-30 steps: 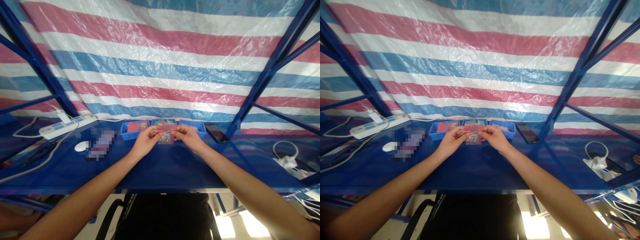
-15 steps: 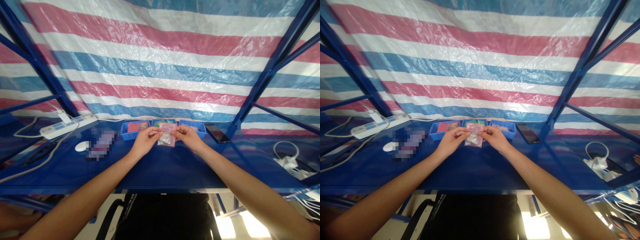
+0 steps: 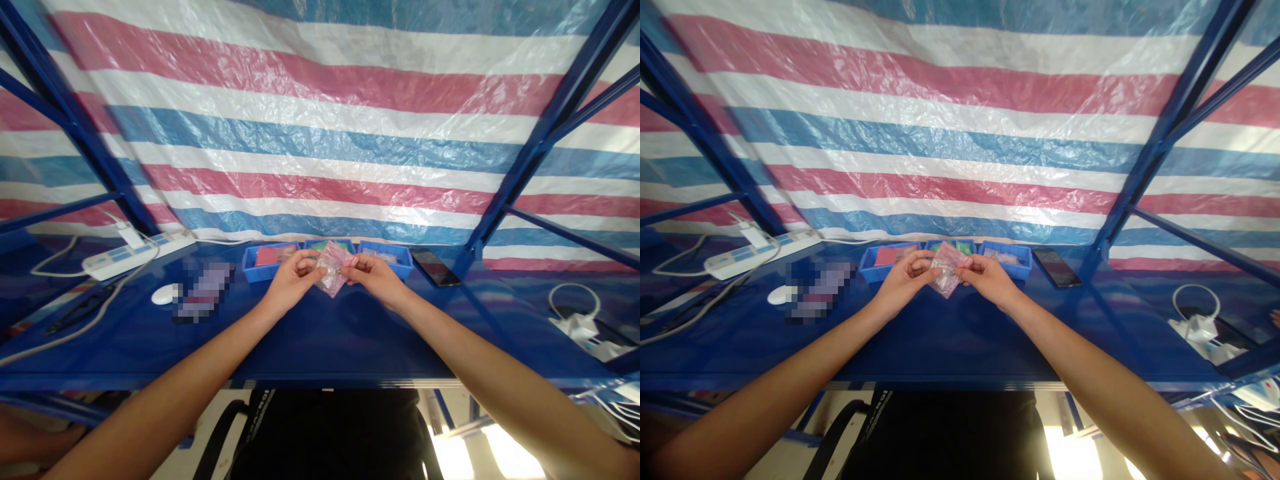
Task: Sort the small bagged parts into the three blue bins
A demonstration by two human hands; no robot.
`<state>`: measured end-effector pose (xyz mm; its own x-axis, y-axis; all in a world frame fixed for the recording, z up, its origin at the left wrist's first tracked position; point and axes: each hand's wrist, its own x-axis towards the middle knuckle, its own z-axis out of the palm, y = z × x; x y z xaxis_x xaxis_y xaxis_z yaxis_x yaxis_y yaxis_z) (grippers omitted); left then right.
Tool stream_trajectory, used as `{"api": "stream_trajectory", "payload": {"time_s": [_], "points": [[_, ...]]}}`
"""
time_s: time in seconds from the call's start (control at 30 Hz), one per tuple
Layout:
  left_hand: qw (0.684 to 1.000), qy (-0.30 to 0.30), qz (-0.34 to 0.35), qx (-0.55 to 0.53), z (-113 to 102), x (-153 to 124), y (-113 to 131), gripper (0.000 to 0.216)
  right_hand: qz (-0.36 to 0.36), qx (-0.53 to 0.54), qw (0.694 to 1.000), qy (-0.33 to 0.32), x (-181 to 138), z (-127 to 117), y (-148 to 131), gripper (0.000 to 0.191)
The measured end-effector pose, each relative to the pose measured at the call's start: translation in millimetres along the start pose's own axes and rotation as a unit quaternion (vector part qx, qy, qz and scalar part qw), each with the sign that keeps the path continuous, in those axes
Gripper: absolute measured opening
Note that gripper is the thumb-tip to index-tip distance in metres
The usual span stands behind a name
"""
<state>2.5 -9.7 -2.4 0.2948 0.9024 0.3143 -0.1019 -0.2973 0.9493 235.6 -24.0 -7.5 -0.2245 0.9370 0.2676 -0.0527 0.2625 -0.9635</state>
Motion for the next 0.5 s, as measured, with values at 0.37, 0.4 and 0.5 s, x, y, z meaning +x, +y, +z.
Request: {"api": "stream_trajectory", "payload": {"time_s": [0.37,0.4,0.5], "points": [[0.998,-0.006,-0.062,-0.03,4.3,-6.5,11.5,0.048,-0.03,0.018,0.999,-0.001,-3.3,2.2,-10.9,0.061],[0.997,-0.018,-0.072,-0.028,4.7,-7.2,11.5,0.05,-0.036,0.015,0.999,-0.004,-3.0,1.2,-9.7,0.061],[0.995,-0.041,-0.084,-0.022,4.7,-7.5,10.2,0.057,-0.041,0.007,0.999,-0.02,-2.7,-0.8,-6.7,0.061]]}}
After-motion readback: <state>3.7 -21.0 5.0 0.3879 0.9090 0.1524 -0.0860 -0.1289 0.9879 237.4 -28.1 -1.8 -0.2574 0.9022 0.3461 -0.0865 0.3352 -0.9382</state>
